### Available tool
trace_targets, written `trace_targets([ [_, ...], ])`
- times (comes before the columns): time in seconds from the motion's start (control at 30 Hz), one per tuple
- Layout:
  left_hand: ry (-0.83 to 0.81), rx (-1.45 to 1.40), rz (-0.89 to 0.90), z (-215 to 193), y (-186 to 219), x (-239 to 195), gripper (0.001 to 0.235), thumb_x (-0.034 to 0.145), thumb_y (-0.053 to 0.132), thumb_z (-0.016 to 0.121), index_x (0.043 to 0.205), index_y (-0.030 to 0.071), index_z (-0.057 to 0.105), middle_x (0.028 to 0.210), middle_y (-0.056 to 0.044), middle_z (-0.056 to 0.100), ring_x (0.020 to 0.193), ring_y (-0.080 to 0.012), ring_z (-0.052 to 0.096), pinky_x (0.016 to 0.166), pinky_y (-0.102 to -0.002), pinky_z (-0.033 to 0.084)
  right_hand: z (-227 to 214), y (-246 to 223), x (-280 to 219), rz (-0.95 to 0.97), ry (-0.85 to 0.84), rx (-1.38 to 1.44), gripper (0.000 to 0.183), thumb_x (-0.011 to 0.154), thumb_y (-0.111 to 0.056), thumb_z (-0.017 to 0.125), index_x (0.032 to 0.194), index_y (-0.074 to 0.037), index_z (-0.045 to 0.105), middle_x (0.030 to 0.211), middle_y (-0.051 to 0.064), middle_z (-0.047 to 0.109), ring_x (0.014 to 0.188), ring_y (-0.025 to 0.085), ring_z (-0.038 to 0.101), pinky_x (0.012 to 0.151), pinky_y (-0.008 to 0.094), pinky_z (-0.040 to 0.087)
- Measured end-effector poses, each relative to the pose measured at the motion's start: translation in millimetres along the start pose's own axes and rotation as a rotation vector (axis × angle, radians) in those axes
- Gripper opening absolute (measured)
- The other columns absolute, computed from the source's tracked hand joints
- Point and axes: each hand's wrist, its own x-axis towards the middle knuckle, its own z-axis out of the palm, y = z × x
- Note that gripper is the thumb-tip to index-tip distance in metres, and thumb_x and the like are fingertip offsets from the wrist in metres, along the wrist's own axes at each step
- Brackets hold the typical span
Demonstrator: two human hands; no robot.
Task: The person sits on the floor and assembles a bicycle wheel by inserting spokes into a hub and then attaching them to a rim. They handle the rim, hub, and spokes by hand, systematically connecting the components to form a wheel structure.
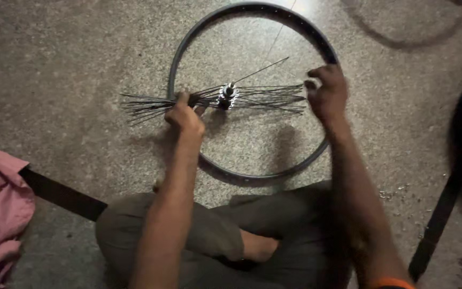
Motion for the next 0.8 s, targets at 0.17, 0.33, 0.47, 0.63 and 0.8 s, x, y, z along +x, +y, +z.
trace_targets([
  [0.17,-0.015,0.011,-0.056,-2,3,-8,0.02,0.088,0.013,0.076,0.099,-0.002,0.068,0.094,-0.014,0.073,0.079,-0.0266,0.073,0.063,-0.043,0.067,47,-63,-33,-0.033,0.107,0.064,0.02,0.084,-0.006,0.084,0.102,-0.009,0.075,0.107,0.013,0.07,0.1,0.033,0.067,0.087,0.043,0.054],
  [0.33,-0.025,0.03,-0.033,4,-3,-15,0.016,0.088,0.013,0.076,0.097,0.004,0.066,0.09,-0.011,0.072,0.075,-0.0255,0.07,0.06,-0.044,0.065,74,-110,-31,-0.365,0.055,0.058,0.04,0.077,-0.014,0.086,0.112,-0.007,0.067,0.112,0.013,0.067,0.106,0.037,0.062,0.088,0.049,0.047],
  [0.47,-0.108,0.043,-0.034,-3,-2,-19,0.014,0.09,0.015,0.074,0.098,0.006,0.067,0.089,-0.01,0.072,0.078,-0.0244,0.072,0.062,-0.042,0.065,95,-121,-33,-0.371,0.199,-0.002,0.028,0.084,-0.007,0.082,0.107,-0.01,0.066,0.108,0.008,0.064,0.107,0.032,0.061,0.091,0.049,0.045],
  [0.63,-0.105,0.073,-0.04,0,5,-29,0.014,0.091,0.018,0.072,0.098,0.006,0.068,0.089,-0.01,0.073,0.078,-0.0238,0.073,0.062,-0.042,0.064,113,-107,-34,-0.338,0.306,0.051,0.022,0.082,-0.003,0.075,0.099,-0.008,0.062,0.105,0.012,0.061,0.101,0.034,0.059,0.089,0.049,0.046],
  [0.8,-0.056,0.016,-0.043,-1,-1,-26,0.014,0.089,0.016,0.075,0.098,0.008,0.067,0.09,-0.008,0.073,0.08,-0.0242,0.072,0.064,-0.045,0.062,103,-90,-31,-0.414,0.26,-0.056,0.017,0.083,-0.002,0.072,0.09,-0.009,0.058,0.101,0.01,0.06,0.098,0.032,0.059,0.085,0.049,0.046],
])
